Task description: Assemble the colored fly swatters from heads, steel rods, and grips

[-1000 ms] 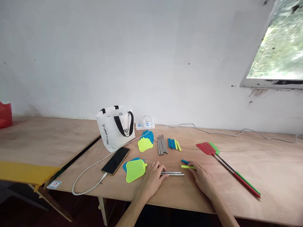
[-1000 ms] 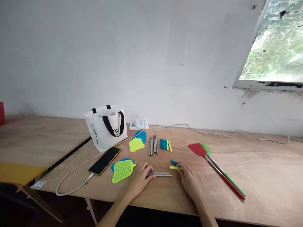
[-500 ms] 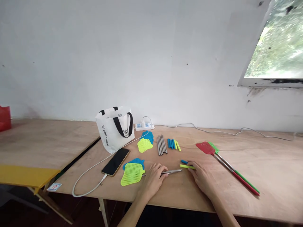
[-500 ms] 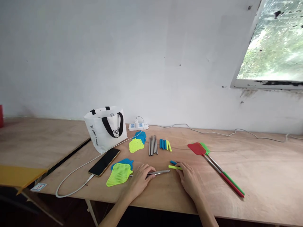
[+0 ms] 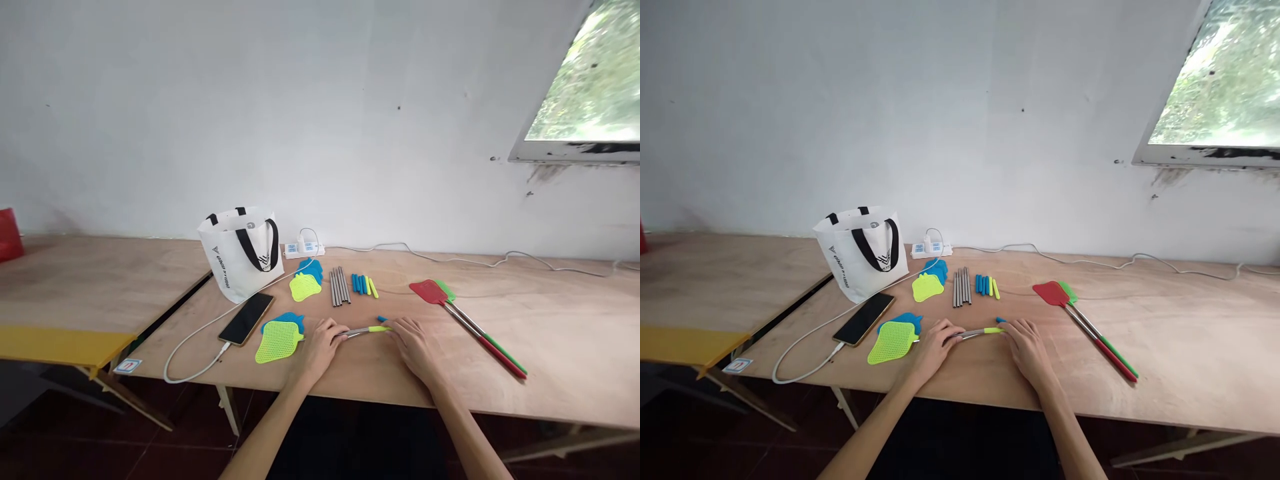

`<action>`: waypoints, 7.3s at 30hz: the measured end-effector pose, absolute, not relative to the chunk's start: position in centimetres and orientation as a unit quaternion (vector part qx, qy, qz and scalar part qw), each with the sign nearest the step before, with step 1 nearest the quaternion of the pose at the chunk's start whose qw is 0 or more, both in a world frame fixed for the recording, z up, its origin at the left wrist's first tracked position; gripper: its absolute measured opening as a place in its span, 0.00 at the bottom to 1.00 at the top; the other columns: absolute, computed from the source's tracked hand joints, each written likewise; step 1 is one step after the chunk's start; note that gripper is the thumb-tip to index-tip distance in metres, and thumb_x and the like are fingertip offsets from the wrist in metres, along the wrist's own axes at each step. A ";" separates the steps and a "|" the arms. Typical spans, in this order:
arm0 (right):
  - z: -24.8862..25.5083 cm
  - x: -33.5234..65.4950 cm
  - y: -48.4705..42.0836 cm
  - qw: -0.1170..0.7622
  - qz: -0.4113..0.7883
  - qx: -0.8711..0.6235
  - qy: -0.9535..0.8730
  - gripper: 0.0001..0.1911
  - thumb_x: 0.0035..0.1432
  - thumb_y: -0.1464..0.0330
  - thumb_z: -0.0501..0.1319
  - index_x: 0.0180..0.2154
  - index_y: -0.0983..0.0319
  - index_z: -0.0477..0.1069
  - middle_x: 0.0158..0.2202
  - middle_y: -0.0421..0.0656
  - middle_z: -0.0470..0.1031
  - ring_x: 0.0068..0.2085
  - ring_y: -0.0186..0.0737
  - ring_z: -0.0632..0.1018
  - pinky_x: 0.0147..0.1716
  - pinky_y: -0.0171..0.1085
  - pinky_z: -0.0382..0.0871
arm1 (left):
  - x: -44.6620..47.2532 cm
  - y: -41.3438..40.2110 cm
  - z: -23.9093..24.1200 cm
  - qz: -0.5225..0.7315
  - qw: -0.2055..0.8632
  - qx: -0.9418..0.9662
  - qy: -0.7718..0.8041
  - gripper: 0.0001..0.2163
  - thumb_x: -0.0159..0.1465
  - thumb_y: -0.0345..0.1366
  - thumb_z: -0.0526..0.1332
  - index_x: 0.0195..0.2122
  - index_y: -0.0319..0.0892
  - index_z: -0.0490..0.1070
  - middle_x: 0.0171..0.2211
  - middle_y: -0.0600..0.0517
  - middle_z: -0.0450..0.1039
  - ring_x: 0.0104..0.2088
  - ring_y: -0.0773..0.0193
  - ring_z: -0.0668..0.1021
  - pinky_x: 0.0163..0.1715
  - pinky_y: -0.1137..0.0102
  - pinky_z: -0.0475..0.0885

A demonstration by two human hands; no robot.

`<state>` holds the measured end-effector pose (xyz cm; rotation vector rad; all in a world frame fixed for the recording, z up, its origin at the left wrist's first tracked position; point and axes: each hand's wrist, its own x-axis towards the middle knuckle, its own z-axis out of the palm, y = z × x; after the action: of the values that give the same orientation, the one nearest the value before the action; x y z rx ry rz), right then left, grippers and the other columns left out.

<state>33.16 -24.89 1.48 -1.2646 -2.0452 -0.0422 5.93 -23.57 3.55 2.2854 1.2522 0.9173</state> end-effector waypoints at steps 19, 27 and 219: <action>1.3 31.6 -25.5 0.297 -0.062 -0.628 -0.717 0.19 0.70 0.68 0.51 0.58 0.53 0.71 0.55 0.45 0.75 0.56 0.47 0.74 0.55 0.47 0.65 | 6.1 -24.5 4.8 0.280 0.103 0.832 0.468 0.07 0.72 0.43 0.59 0.40 0.47 0.71 0.44 0.53 0.75 0.45 0.57 0.75 0.49 0.60 0.66; 0.7 33.4 -25.0 0.336 -0.021 -0.651 -0.680 0.15 0.70 0.59 0.51 0.45 0.55 0.74 0.46 0.45 0.79 0.49 0.49 0.76 0.47 0.47 0.67 | 6.3 -24.4 4.8 0.266 0.125 0.845 0.447 0.05 0.73 0.35 0.57 0.38 0.46 0.71 0.42 0.54 0.76 0.46 0.59 0.76 0.53 0.60 0.63; 1.6 28.6 -26.0 0.389 -0.096 -0.599 -0.693 0.16 0.73 0.65 0.47 0.47 0.57 0.73 0.40 0.46 0.75 0.42 0.47 0.72 0.43 0.44 0.63 | -1.2 -22.8 10.4 0.552 0.327 0.604 0.473 0.17 0.57 0.48 0.70 0.39 0.40 0.75 0.37 0.49 0.79 0.39 0.54 0.81 0.38 0.68 0.74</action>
<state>28.58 -25.97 1.63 -1.5235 -1.7636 -0.2452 -1.24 -22.78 10.39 1.5822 1.2392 1.4448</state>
